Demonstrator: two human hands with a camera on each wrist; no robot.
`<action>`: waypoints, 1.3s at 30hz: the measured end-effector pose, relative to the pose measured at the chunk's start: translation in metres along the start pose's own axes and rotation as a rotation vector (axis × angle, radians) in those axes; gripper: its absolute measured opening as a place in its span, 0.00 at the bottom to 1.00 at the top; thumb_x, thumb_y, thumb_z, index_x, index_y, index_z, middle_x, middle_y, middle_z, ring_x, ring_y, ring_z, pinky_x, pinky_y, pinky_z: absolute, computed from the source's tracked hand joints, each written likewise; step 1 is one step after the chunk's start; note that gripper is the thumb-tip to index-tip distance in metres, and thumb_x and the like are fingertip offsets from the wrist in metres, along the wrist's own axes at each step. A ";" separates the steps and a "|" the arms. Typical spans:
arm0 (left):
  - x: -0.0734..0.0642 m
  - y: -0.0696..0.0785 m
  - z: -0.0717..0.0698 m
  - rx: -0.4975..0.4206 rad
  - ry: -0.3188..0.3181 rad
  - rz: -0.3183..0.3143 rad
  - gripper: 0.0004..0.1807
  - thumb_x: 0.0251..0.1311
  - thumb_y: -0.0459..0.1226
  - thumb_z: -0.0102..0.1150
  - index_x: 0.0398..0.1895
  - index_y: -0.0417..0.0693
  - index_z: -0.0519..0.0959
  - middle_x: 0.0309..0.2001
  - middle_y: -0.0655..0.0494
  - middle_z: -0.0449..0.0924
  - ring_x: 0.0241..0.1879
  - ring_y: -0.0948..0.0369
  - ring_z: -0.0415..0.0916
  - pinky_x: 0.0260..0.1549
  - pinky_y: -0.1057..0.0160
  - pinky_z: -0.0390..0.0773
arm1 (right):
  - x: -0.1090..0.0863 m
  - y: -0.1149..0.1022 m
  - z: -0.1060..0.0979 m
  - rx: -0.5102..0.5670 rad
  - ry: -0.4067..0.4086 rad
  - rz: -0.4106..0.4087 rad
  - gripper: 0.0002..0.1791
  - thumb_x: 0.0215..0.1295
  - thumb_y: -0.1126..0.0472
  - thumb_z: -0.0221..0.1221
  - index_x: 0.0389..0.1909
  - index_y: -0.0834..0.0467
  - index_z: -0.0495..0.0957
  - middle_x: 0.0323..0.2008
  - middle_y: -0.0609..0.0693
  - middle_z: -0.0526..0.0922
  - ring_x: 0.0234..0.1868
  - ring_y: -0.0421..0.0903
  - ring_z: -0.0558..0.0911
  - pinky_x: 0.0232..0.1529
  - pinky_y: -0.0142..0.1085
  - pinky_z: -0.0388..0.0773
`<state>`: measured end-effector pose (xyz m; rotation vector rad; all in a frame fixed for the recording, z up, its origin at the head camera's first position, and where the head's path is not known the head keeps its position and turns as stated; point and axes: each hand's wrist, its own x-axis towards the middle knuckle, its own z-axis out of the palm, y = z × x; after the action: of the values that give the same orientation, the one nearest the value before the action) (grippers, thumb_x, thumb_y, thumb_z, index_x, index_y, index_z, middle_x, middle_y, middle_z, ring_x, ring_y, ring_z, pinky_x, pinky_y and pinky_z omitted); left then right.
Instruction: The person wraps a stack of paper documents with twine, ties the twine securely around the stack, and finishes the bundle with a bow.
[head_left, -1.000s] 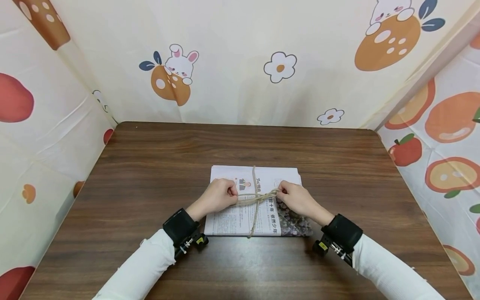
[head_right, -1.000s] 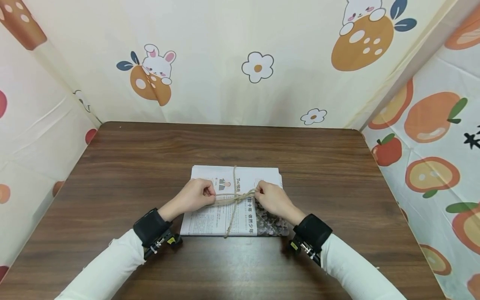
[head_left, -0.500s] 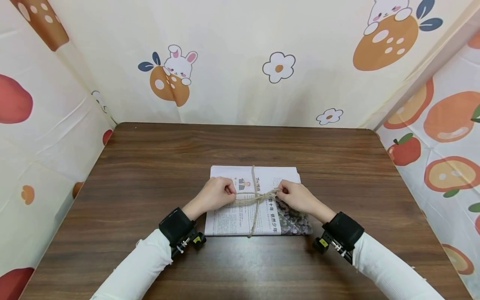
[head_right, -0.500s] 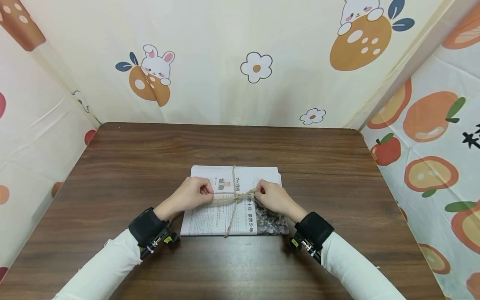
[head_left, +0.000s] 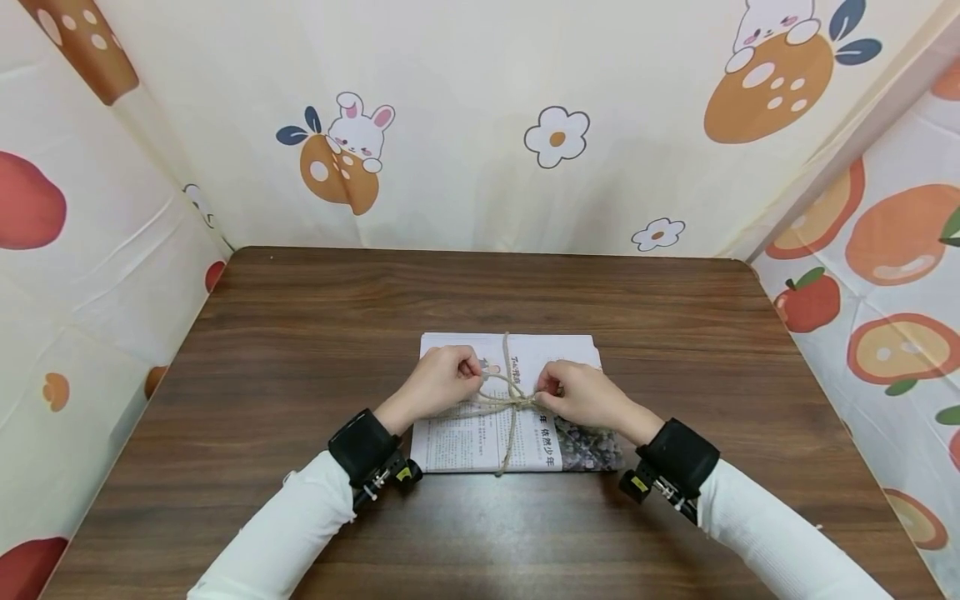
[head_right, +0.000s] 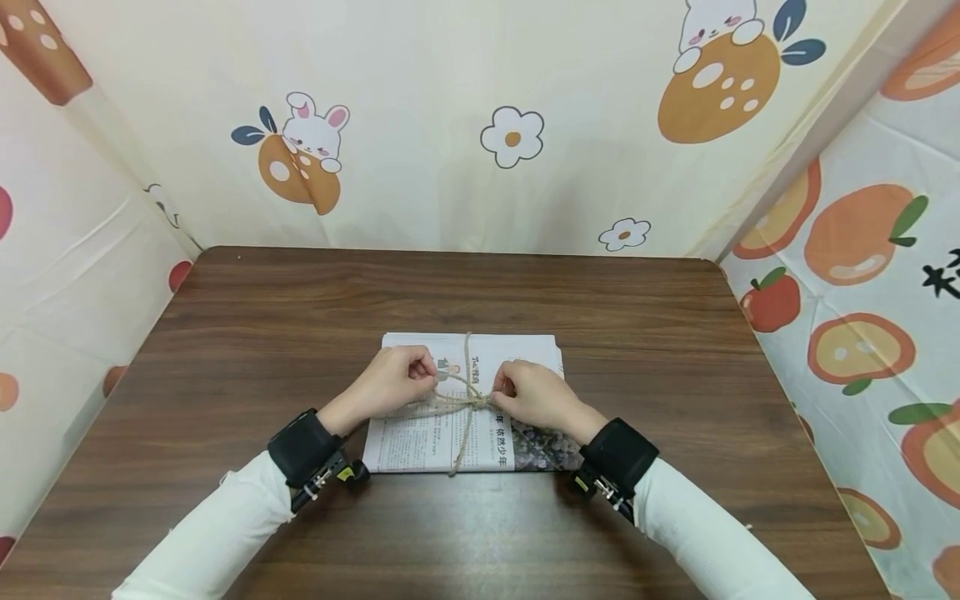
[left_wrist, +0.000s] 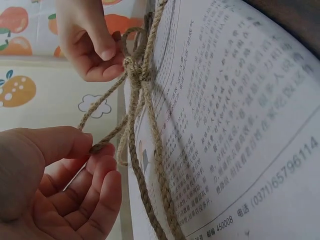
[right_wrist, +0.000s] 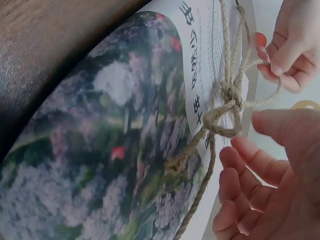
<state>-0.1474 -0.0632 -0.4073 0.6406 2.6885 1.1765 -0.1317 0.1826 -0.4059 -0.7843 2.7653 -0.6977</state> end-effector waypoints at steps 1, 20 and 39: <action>0.001 0.000 0.000 0.003 0.005 -0.001 0.04 0.51 0.32 0.59 0.22 0.50 0.77 0.20 0.62 0.76 0.20 0.68 0.70 0.24 0.70 0.69 | 0.000 -0.001 0.000 -0.001 -0.012 0.001 0.03 0.59 0.57 0.60 0.30 0.51 0.76 0.24 0.40 0.73 0.22 0.35 0.68 0.26 0.30 0.65; -0.006 -0.013 0.000 0.052 0.003 -0.054 0.06 0.50 0.32 0.60 0.20 0.50 0.77 0.19 0.62 0.74 0.20 0.67 0.68 0.25 0.69 0.68 | -0.004 0.009 -0.008 0.036 -0.001 0.013 0.03 0.63 0.66 0.54 0.30 0.56 0.72 0.20 0.42 0.72 0.17 0.35 0.65 0.20 0.28 0.62; -0.017 -0.013 -0.001 0.008 -0.006 -0.094 0.05 0.50 0.32 0.60 0.21 0.51 0.77 0.20 0.62 0.75 0.21 0.68 0.70 0.25 0.69 0.70 | -0.009 0.018 -0.011 0.076 0.087 0.082 0.03 0.64 0.69 0.49 0.31 0.59 0.66 0.20 0.46 0.66 0.17 0.37 0.62 0.19 0.29 0.60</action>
<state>-0.1366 -0.0793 -0.4164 0.5116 2.6879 1.1388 -0.1355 0.2056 -0.4046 -0.6365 2.8109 -0.8341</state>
